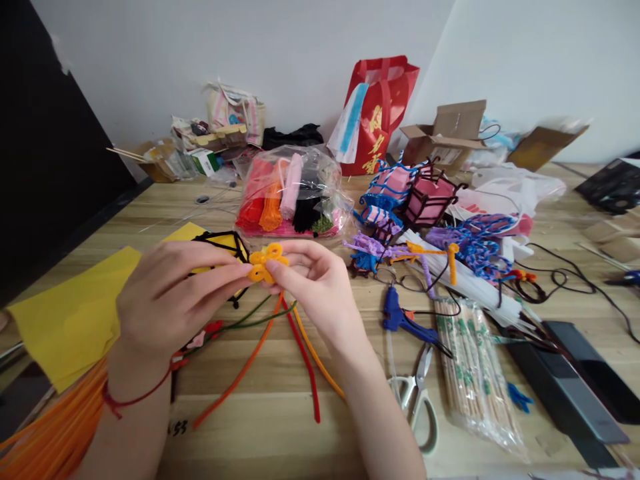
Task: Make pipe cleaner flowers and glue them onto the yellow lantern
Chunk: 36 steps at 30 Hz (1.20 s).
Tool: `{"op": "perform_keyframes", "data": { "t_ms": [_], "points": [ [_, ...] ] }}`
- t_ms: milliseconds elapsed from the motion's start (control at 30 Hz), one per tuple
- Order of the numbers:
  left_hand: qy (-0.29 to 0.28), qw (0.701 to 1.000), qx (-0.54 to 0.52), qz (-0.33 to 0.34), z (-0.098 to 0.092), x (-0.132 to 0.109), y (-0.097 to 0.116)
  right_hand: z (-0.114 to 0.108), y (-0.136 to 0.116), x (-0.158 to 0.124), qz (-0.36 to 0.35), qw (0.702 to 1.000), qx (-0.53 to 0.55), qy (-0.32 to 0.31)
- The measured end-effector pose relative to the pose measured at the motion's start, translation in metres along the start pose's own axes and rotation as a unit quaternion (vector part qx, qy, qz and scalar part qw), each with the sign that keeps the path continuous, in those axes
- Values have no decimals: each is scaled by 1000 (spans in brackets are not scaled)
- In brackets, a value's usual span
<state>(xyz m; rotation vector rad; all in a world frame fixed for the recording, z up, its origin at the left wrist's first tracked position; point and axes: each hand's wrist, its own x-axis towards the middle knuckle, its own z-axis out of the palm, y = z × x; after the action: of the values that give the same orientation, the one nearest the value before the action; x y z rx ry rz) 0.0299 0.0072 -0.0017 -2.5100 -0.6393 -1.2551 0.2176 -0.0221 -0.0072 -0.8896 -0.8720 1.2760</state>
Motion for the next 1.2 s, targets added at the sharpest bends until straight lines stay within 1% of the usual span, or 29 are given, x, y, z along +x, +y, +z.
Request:
{"op": "perform_keyframes", "data": {
  "t_ms": [67,133,200,267,367,467,633,733,800,867,933,967,1033,1100,1133,1167,1200],
  "points": [
    [4,998,54,43,-2,-1,0,0,0,1,7,1000,4,-3],
    [5,993,86,78,-3,-1,1,0,0,1,13,1000,8,-9],
    [6,990,107,97,-3,-1,2,0,1,1,15,1000,6,-16],
    [17,989,116,93,-3,-1,2,0,1,1,7,1000,-5,-22],
    [38,991,114,63,-3,-2,4,2,2,-1,-23,999,-17,-16],
    [51,992,110,34,-3,-1,8,6,4,-2,-59,998,-7,8],
    [83,993,76,-26,5,3,18,11,8,-5,-122,992,7,27],
    [114,989,8,-99,12,6,27,14,9,-8,-164,986,-16,33],
    [132,977,-56,-160,15,7,32,16,10,-9,-195,979,-33,37],
    [135,953,-143,-231,18,8,35,16,12,-10,-228,972,-52,36],
    [119,911,-249,-307,19,8,35,16,15,-10,-258,963,-68,28],
    [104,882,-306,-343,20,8,33,16,17,-10,-270,960,-74,21],
    [63,814,-409,-407,22,8,27,16,19,-10,-290,953,-84,13],
    [26,748,-481,-457,24,8,22,16,20,-9,-294,952,-85,19],
    [14,726,-497,-475,24,8,20,16,19,-9,-284,955,-81,28],
    [11,720,-500,-481,25,8,18,16,18,-9,-265,961,-73,40],
    [15,728,-491,-479,25,8,17,16,17,-8,-238,968,-61,50]
  ]
}}
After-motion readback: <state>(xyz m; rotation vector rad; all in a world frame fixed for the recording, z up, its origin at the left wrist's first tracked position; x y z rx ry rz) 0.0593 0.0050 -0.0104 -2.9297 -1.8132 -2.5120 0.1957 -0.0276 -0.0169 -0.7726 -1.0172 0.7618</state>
